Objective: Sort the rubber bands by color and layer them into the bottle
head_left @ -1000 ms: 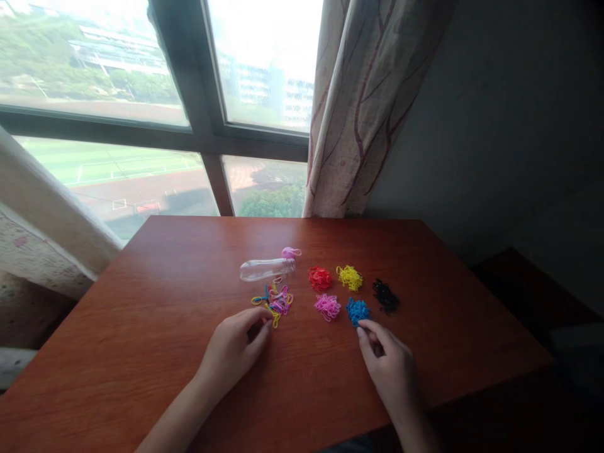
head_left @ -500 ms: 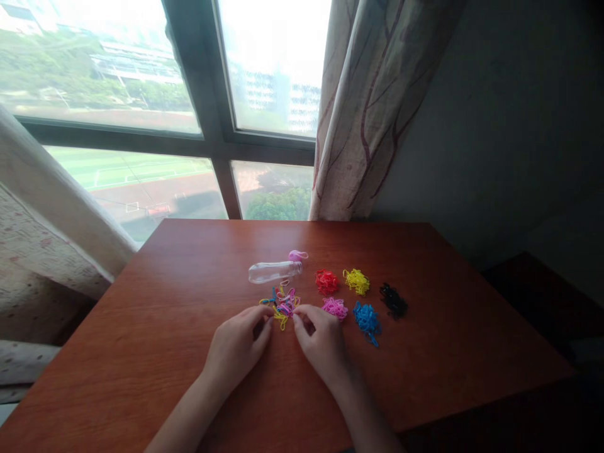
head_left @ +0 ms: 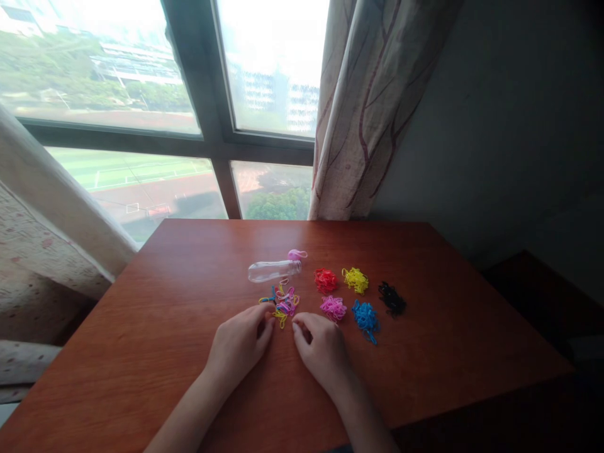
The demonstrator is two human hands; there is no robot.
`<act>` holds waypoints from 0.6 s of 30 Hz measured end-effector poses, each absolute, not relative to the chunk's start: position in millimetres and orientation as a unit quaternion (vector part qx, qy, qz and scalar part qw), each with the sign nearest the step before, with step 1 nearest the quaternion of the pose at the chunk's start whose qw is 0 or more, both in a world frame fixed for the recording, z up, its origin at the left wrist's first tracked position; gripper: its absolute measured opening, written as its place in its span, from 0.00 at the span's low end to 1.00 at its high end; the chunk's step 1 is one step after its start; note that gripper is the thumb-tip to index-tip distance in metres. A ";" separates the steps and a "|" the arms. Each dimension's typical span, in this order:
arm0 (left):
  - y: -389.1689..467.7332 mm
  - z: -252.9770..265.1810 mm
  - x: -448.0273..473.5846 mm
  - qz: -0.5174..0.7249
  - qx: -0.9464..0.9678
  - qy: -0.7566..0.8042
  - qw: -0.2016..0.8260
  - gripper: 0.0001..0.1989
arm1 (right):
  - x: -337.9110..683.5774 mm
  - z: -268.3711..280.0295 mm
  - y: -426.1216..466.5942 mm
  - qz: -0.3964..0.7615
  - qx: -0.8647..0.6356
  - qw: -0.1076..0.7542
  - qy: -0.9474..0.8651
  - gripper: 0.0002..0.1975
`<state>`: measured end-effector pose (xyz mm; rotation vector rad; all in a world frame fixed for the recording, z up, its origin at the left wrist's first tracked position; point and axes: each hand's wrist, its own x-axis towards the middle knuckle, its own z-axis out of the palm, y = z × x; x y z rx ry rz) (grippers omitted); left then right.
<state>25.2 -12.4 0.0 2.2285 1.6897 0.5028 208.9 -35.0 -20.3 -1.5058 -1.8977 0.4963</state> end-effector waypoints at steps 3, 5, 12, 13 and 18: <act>-12.3 1.0 26.2 0.166 0.776 0.589 0.154 0.10 | 209.3 -20.9 -38.0 0.189 -0.575 0.322 -0.728 0.09; -12.4 1.4 26.7 0.161 0.776 0.589 0.156 0.10 | 209.4 -20.9 -38.6 0.190 -0.576 0.319 -0.728 0.08; -12.3 3.8 26.5 0.155 0.777 0.588 0.165 0.08 | 209.4 -19.2 -38.0 0.185 -0.577 0.313 -0.731 0.08; -12.3 4.1 26.3 0.155 0.778 0.585 0.166 0.08 | 209.3 -19.1 -38.1 0.187 -0.576 0.314 -0.731 0.08; -11.6 2.9 24.5 0.163 0.786 0.573 0.164 0.07 | 209.4 -19.7 -38.1 0.194 -0.576 0.316 -0.729 0.09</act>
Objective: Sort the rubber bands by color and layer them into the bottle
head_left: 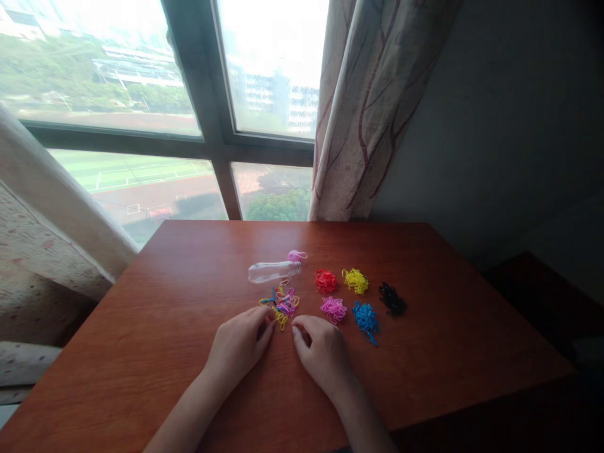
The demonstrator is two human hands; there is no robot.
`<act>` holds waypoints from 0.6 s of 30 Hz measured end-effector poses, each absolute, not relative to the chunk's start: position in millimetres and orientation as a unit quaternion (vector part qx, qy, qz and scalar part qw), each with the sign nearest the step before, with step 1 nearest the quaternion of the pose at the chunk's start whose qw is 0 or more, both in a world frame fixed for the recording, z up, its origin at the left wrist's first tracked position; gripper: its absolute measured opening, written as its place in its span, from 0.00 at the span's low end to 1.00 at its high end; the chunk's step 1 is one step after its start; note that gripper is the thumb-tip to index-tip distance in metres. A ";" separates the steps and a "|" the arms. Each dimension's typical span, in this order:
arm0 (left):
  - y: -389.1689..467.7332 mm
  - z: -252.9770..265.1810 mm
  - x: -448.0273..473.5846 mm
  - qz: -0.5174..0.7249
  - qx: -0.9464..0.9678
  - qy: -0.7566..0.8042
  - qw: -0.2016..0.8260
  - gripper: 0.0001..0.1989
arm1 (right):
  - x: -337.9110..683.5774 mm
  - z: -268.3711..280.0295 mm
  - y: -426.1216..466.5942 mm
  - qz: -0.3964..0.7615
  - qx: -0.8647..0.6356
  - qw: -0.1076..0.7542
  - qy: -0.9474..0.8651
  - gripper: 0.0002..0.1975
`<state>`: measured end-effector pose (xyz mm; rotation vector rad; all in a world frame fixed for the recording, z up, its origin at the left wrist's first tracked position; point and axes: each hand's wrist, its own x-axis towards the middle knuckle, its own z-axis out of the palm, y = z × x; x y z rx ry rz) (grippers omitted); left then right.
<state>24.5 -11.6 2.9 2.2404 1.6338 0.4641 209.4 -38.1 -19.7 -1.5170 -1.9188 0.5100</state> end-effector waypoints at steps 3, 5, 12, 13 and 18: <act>-11.1 0.1 23.3 0.167 0.792 0.565 0.162 0.07 | 209.4 -20.0 -37.4 0.194 -0.576 0.317 -0.728 0.09; -10.9 -1.5 22.7 0.163 0.795 0.562 0.161 0.07 | 209.5 -20.1 -37.1 0.192 -0.575 0.319 -0.728 0.09; -11.5 -1.9 22.6 0.150 0.796 0.564 0.164 0.07 | 209.3 -19.8 -38.3 0.182 -0.577 0.313 -0.732 0.09; -11.7 -1.7 22.5 0.153 0.795 0.562 0.166 0.07 | 209.4 -19.8 -38.4 0.181 -0.577 0.312 -0.733 0.09; -12.3 -1.5 22.6 0.179 0.797 0.547 0.182 0.06 | 209.5 -19.9 -37.7 0.179 -0.578 0.313 -0.732 0.09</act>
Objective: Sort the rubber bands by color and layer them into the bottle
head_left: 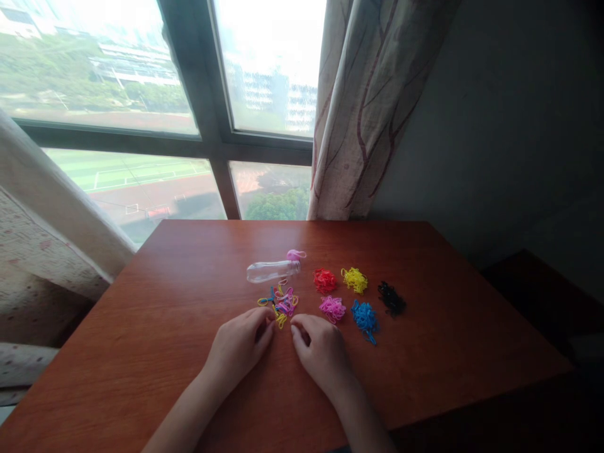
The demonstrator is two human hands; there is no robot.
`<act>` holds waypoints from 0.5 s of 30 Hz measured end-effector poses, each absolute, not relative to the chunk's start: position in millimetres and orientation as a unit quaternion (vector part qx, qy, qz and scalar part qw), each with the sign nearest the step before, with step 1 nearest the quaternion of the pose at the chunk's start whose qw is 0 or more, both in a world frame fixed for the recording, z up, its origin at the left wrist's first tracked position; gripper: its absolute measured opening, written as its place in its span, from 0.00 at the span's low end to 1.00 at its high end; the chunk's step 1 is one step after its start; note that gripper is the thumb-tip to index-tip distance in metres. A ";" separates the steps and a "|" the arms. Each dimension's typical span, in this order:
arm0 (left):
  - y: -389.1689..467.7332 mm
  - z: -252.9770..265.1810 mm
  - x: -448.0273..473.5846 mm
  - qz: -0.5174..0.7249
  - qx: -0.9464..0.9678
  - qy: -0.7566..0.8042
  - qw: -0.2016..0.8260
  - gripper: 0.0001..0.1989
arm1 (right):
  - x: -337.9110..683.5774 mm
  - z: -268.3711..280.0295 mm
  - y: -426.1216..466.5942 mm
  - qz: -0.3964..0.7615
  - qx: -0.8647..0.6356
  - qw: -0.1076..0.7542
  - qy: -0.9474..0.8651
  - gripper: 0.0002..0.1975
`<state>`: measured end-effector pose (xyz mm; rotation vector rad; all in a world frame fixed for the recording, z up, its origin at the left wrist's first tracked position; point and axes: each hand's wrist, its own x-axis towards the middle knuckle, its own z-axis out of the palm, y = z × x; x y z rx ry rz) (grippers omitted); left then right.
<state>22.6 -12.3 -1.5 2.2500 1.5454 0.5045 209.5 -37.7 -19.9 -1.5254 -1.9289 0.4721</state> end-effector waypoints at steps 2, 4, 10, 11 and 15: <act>-12.6 -2.1 23.1 0.195 0.801 0.532 0.194 0.07 | 209.5 -19.8 -37.4 0.181 -0.579 0.314 -0.731 0.09; -13.1 -3.1 23.6 0.208 0.803 0.519 0.205 0.07 | 209.4 -19.4 -37.4 0.182 -0.578 0.312 -0.732 0.09; -7.9 2.3 33.3 0.223 0.814 0.499 0.198 0.07 | 209.9 -17.0 -37.8 0.178 -0.570 0.304 -0.742 0.09; -4.1 6.5 38.4 0.219 0.821 0.494 0.187 0.07 | 210.2 -16.8 -37.8 0.175 -0.570 0.302 -0.744 0.08; 24.6 29.9 73.0 0.195 0.851 0.456 0.171 0.06 | 210.8 -17.1 -37.3 0.162 -0.590 0.280 -0.740 0.07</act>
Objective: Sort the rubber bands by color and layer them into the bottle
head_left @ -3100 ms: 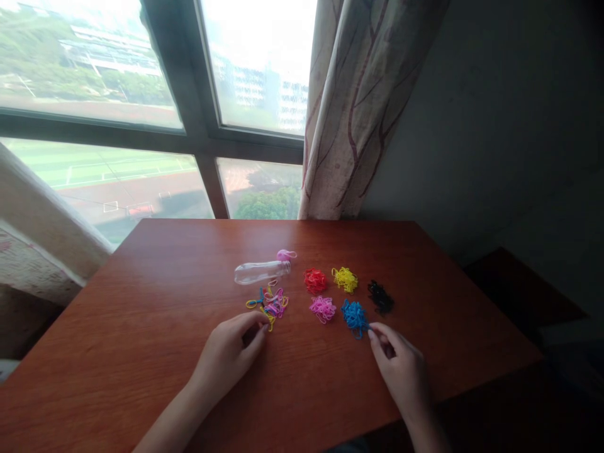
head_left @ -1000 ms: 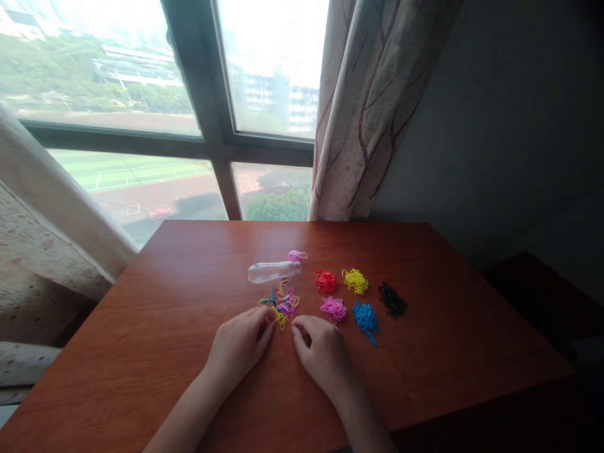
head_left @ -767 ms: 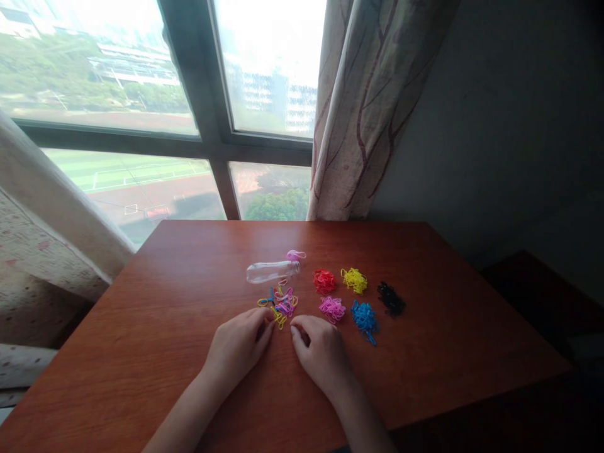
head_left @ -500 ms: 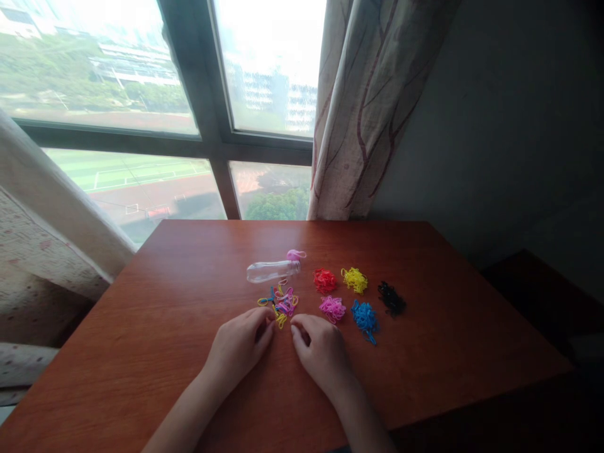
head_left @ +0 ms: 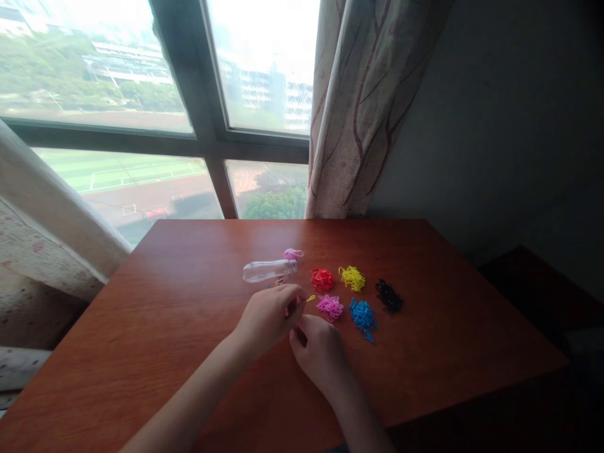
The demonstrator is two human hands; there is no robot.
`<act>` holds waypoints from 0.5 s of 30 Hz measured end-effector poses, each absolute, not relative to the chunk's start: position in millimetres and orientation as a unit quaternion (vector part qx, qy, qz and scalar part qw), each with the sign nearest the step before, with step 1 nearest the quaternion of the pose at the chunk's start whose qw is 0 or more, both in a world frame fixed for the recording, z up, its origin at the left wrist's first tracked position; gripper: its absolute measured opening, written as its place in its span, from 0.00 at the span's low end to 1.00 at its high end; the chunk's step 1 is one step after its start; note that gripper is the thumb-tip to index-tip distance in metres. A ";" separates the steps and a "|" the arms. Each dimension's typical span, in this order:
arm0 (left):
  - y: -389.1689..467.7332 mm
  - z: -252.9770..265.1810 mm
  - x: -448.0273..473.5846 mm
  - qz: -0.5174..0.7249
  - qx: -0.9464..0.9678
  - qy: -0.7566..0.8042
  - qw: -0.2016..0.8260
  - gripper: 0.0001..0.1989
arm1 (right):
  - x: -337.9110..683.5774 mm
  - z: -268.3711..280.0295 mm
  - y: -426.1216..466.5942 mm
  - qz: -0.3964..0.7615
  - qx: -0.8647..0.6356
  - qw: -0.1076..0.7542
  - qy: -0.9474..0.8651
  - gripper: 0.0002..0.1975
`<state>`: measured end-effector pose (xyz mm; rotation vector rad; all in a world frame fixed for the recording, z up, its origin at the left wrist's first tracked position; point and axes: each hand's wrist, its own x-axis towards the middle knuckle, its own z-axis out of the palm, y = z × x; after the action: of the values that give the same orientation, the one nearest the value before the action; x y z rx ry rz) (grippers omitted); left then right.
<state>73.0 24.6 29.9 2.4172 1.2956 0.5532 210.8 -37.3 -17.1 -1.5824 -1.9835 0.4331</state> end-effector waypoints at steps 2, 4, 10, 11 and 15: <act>44.8 39.9 96.3 0.173 0.862 0.442 0.178 0.06 | 210.3 -17.7 -37.1 0.164 -0.592 0.279 -0.738 0.07; 64.4 45.3 120.4 0.165 0.865 0.439 0.180 0.06 | 209.6 -18.1 -37.0 0.173 -0.580 0.293 -0.740 0.07; 92.3 43.9 178.4 0.152 0.867 0.428 0.203 0.16 | 209.6 -16.4 -35.6 0.165 -0.598 0.264 -0.739 0.07; 92.9 43.4 184.0 0.153 0.868 0.425 0.206 0.17 | 209.9 -16.1 -35.3 0.164 -0.601 0.256 -0.739 0.07; 96.1 43.2 190.3 0.157 0.871 0.414 0.212 0.16 | 210.6 -16.0 -34.7 0.170 -0.606 0.246 -0.737 0.07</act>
<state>190.3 96.1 43.2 2.4192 1.1506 0.4359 210.6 -34.7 -16.0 -1.6538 -2.0107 0.4628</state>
